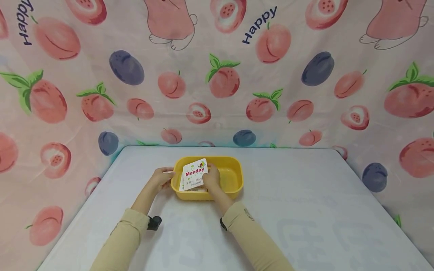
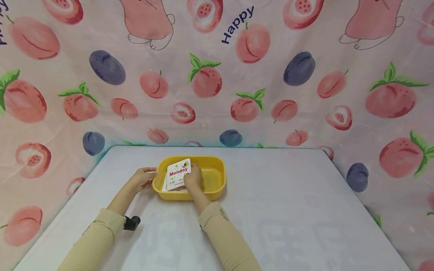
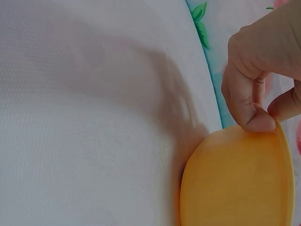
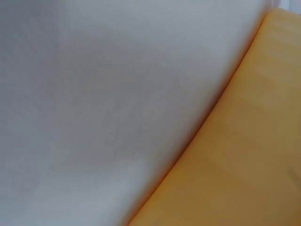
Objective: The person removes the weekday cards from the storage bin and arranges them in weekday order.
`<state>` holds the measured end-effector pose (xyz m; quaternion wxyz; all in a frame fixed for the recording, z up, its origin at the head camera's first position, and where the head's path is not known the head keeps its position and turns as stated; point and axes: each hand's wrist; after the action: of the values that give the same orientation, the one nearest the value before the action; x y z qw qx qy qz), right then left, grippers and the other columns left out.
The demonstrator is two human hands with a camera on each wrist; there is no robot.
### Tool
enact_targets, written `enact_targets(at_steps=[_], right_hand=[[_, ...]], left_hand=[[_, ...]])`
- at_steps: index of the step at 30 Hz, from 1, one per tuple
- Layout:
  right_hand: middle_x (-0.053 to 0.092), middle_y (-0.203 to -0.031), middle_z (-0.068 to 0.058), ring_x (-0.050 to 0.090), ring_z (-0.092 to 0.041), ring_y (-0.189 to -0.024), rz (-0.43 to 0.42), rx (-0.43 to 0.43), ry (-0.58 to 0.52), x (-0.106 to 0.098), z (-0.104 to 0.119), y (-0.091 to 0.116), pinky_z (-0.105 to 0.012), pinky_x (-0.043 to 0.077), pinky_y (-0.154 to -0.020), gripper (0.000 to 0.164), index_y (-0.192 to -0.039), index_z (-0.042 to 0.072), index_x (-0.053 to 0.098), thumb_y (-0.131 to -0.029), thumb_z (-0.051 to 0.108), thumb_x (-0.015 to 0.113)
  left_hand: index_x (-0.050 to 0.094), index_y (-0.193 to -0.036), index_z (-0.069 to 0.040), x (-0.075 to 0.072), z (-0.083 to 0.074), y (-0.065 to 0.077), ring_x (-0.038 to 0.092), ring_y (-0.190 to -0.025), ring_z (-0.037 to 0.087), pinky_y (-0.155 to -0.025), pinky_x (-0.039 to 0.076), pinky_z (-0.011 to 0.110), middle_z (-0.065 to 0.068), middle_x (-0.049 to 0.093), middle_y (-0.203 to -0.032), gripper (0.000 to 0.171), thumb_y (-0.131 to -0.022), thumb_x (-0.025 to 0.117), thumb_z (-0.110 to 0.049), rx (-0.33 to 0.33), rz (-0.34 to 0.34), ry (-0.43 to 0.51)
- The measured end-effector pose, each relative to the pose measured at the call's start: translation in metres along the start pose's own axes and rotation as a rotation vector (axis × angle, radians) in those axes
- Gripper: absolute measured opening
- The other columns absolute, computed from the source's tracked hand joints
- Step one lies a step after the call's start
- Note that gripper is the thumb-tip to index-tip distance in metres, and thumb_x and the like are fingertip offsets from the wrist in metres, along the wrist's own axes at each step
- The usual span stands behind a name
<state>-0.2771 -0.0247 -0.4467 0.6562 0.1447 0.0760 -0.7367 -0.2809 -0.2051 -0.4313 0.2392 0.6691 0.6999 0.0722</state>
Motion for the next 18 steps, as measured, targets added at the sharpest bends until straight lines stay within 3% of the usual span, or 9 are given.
enact_targets(at_steps=[4,11,18], right_hand=[[0.059,-0.101,-0.016,0.054,-0.02,-0.082,0.0,-0.014,-0.01,0.002,0.0,-0.001,-0.025,0.048,-0.069,0.048,-0.13,0.001,0.047,-0.084,-0.012,0.044],[0.058,-0.093,-0.018,0.049,-0.017,-0.071,-0.001,-0.057,-0.069,0.0,0.002,-0.005,-0.02,0.04,-0.057,0.052,-0.129,0.002,0.048,-0.081,-0.016,0.045],[0.059,-0.104,-0.019,0.051,-0.018,-0.075,0.085,-0.073,-0.082,-0.02,0.005,-0.002,-0.017,0.041,-0.056,0.064,-0.142,0.012,0.039,-0.084,-0.013,0.047]], left_hand=[[0.041,-0.137,0.003,-0.001,0.0,0.0,0.054,-0.07,0.009,-0.057,0.05,0.017,0.011,0.055,-0.102,0.043,-0.096,0.051,-0.009,-0.001,-0.003,0.01],[0.041,-0.137,0.003,-0.002,-0.002,-0.001,0.055,-0.074,0.01,-0.059,0.051,0.018,0.014,0.054,-0.111,0.043,-0.096,0.051,-0.01,-0.003,-0.008,0.018],[0.041,-0.137,0.003,-0.001,-0.002,0.0,0.056,-0.077,0.012,-0.057,0.05,0.018,0.019,0.054,-0.117,0.044,-0.096,0.051,-0.011,-0.009,-0.002,0.009]])
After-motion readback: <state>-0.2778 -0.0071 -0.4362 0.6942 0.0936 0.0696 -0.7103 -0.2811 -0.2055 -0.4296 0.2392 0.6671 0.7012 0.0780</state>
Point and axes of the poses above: each hand's wrist, its own y-axis away from the middle knuckle, its own x-axis out of the palm, z = x × y
